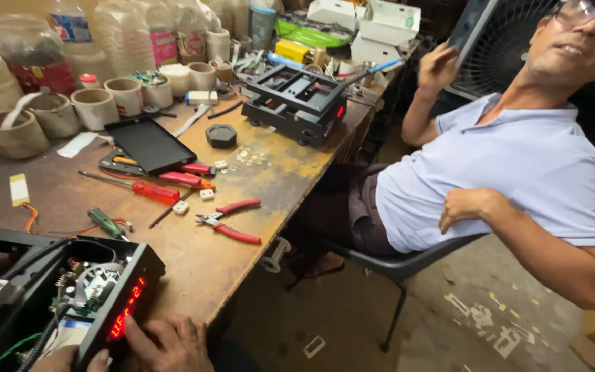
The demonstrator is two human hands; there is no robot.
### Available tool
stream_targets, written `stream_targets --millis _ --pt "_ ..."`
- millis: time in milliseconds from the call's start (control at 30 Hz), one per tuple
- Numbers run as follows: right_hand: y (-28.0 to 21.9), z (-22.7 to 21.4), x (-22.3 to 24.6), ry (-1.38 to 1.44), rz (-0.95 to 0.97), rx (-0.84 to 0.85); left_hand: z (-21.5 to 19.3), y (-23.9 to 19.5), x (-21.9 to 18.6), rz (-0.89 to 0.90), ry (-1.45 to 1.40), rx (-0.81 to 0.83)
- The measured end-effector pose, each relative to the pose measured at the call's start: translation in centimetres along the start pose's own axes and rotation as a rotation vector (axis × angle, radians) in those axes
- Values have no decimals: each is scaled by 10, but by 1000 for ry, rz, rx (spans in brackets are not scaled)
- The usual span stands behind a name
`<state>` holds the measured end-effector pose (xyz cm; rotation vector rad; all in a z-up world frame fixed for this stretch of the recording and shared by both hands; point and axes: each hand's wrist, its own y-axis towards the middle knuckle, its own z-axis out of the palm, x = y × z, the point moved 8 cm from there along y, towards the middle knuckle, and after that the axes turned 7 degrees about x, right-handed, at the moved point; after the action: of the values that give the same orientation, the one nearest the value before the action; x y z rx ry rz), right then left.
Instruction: The person uses a screwdriver to tighten screws on a black electronic device, then uses pliers to adjust internal wires and components. The person tests the device, and the digital display lights up showing 'UEF-21'.
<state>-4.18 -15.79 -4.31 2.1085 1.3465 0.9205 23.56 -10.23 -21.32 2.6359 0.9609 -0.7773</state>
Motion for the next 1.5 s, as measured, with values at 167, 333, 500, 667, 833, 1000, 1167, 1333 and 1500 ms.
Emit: stream_targets --millis 167,333,500,667,833,1000,1167,1333,1500 --pt "-8 -14 7 106 -36 36 -38 -31 -57 -41 172 163" --pt "5 -22 15 323 46 57 -114 -110 -163 6 187 -254" --pt "7 -27 7 565 277 7 -148 -132 -205 -107 282 -284" --pt "13 -28 25 317 103 123 -152 -137 -215 -185 290 -114" --pt "14 -38 16 528 245 60 -156 -140 -218 -107 274 -164" --pt "16 -37 22 386 140 101 -153 -135 -213 -79 299 -207" --pt "13 -39 26 335 37 94 -140 -123 -185 -80 219 -184" --pt "9 -40 25 337 19 81 -117 -98 -140 -81 58 -75" --pt "-1 -26 19 547 157 61 -50 -60 -59 -105 -350 165"
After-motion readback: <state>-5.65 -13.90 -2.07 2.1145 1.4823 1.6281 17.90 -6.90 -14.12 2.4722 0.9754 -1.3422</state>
